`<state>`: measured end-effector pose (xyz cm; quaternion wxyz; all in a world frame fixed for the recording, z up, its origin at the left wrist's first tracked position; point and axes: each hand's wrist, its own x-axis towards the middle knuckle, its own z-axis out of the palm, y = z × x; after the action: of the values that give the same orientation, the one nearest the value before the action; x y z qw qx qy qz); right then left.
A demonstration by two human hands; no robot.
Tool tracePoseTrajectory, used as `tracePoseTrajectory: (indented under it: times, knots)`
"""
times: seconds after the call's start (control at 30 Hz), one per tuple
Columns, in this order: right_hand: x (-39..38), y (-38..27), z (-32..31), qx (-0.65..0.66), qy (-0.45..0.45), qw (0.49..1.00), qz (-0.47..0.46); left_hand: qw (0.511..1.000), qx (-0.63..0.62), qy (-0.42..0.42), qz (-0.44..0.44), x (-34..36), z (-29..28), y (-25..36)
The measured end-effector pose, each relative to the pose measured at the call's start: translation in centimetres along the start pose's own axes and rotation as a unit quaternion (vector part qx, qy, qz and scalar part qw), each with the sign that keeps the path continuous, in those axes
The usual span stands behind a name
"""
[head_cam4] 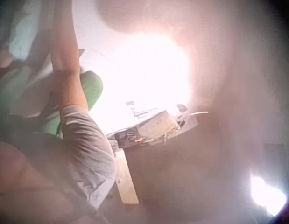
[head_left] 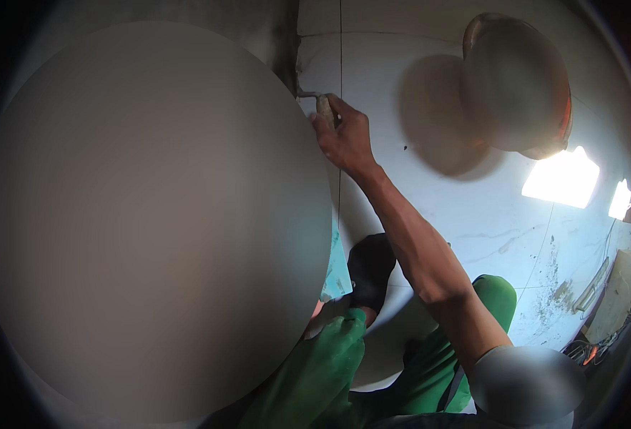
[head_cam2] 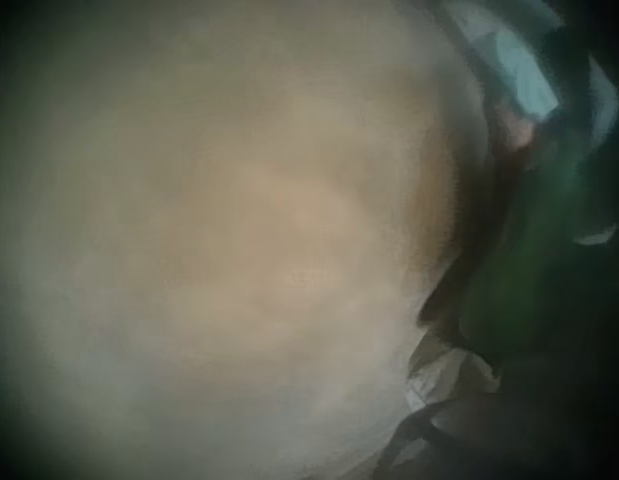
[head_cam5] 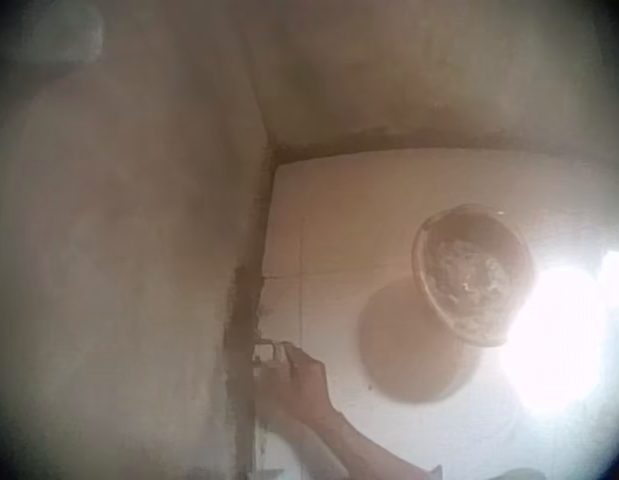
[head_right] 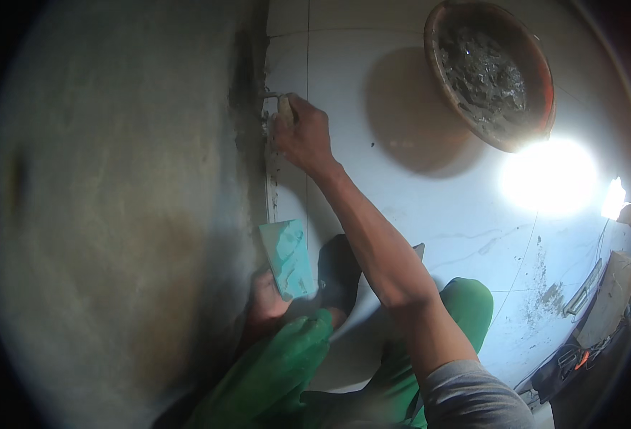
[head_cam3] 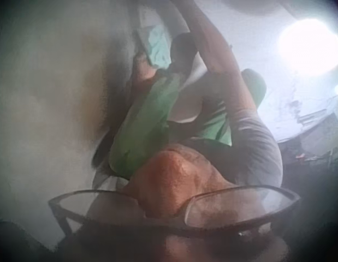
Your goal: The person applies plaster to the edge of a wall and floor junction. They use a trowel to scoop plaster from a bucket and smooth it onto the surface, then use a block to refine the finish.
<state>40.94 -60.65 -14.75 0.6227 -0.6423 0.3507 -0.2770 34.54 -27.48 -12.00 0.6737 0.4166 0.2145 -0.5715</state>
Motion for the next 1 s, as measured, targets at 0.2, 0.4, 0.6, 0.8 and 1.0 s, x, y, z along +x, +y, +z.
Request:
tracePoseTrajectory:
  times: [0.2,0.4,0.6,0.8,1.0]
  knots:
    - [-1.1,0.6,4.1,-0.060,0.088,0.988,-0.114,1.000,0.005,0.004,-0.004,0.3,-0.6,0.0]
    - [-1.1,1.2,1.9,0.005,0.064,0.997,-0.036,1.000,0.014,0.018,-0.018,0.1,-0.9,0.2]
    - [3.2,0.9,1.2,0.013,-0.011,1.000,0.005,0.998,0.040,0.041,0.008,0.2,-0.3,0.1]
    - [-5.3,-0.2,1.4,0.098,0.001,0.995,-0.018,0.998,0.050,0.042,-0.009,-0.7,1.5,0.9]
    - [-4.6,1.1,5.3,-0.040,0.105,0.992,-0.064,0.998,0.063,0.026,-0.001,0.2,0.2,0.3]
